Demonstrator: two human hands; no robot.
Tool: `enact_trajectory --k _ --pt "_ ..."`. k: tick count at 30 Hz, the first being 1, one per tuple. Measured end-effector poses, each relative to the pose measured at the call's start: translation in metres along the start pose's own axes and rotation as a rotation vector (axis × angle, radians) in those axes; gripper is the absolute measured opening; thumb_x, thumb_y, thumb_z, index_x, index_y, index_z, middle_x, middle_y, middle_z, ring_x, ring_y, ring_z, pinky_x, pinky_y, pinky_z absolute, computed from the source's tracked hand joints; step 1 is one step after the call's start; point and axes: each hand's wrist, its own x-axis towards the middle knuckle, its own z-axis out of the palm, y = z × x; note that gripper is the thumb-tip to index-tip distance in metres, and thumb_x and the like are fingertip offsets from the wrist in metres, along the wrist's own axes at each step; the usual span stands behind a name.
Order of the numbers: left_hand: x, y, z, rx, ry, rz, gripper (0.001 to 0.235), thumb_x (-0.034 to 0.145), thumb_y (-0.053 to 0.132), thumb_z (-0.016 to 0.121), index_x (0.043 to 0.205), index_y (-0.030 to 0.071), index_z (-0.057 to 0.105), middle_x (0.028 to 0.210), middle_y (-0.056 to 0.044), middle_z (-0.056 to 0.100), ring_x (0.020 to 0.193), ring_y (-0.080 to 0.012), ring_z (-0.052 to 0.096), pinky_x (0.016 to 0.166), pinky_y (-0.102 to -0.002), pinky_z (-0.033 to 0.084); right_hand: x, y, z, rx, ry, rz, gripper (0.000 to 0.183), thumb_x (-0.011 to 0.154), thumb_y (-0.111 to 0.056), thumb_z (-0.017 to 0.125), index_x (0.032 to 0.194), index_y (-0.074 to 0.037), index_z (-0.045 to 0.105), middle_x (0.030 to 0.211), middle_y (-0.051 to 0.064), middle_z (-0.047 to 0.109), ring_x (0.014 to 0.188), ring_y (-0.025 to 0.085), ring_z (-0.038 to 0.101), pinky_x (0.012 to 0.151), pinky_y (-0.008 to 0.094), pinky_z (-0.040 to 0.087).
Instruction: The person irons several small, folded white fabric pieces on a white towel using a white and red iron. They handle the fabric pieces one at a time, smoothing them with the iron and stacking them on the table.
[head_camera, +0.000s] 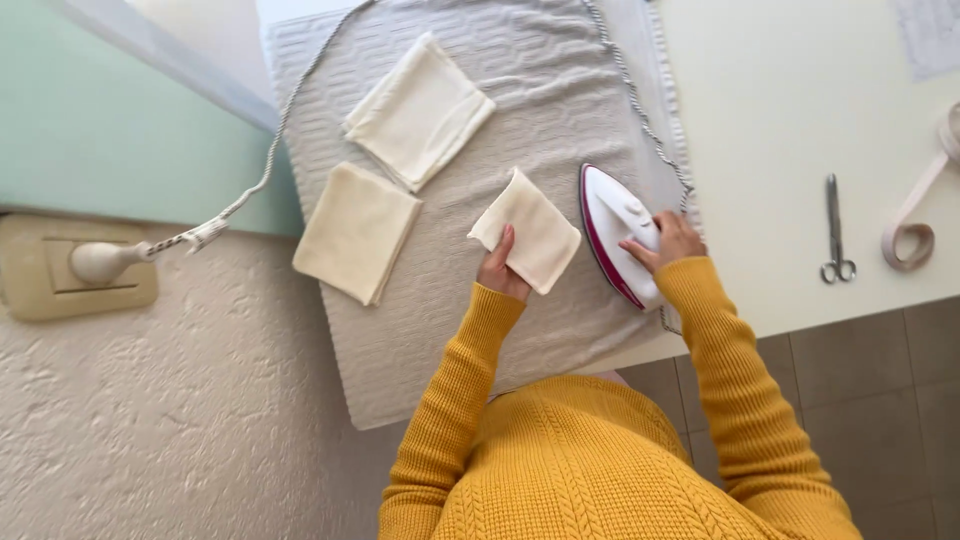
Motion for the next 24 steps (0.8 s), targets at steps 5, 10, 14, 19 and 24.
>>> enact_trajectory --k 5,10,14,19,24 --pt "-0.035 0.0 -0.02 0.044 -0.005 -0.095 0.062 0.095 0.023 0.066 0.147 0.004 0.039 0.133 -0.015 0.059 0.126 -0.0318 0.058 0.107 -0.05 0.05 0.003 0.023 -0.004 0.181 -0.15 0.132 0.063 0.086 -0.058 0.07 0.12 -0.006 0.059 0.079 0.015 0.073 0.068 0.028 0.073 0.07 0.043 0.063" --pt "-0.064 -0.005 -0.106 0.206 0.443 -0.165 0.055 0.096 0.024 0.066 0.143 0.007 0.044 0.132 -0.015 0.062 0.123 -0.028 0.063 0.103 -0.042 0.054 -0.031 0.009 -0.041 0.09 -0.133 0.058 0.06 0.094 -0.058 0.066 0.111 -0.001 0.064 0.066 0.014 0.072 0.057 0.027 0.072 0.063 0.041 0.061" --pt "-0.057 -0.001 -0.185 0.413 0.179 0.077 0.046 0.093 0.019 0.072 0.133 0.006 0.054 0.121 -0.008 0.066 0.106 -0.0203 0.068 0.088 -0.039 0.061 -0.054 -0.027 -0.053 0.173 -0.287 0.068 0.061 0.091 -0.058 0.06 0.117 -0.002 0.062 0.068 0.016 0.073 0.057 0.03 0.075 0.06 0.043 0.063" --pt "-0.068 0.039 -0.101 1.397 0.494 0.323 0.025 0.092 0.023 0.078 0.114 0.011 0.075 0.085 -0.01 0.076 0.07 -0.021 0.066 0.065 -0.035 0.056 -0.064 -0.049 0.024 0.079 -0.218 -0.132 0.064 0.092 -0.061 0.06 0.119 -0.003 0.061 0.075 0.019 0.072 0.065 0.036 0.074 0.062 0.047 0.063" --pt "-0.057 0.034 -0.123 1.476 0.45 0.655 0.021 0.09 0.022 0.076 0.106 0.009 0.074 0.09 -0.005 0.079 0.074 -0.015 0.077 0.066 -0.028 0.061 -0.067 -0.097 0.043 0.036 -0.234 -0.232 0.061 0.095 -0.056 0.062 0.115 0.002 0.061 0.077 0.022 0.072 0.073 0.039 0.074 0.065 0.049 0.061"
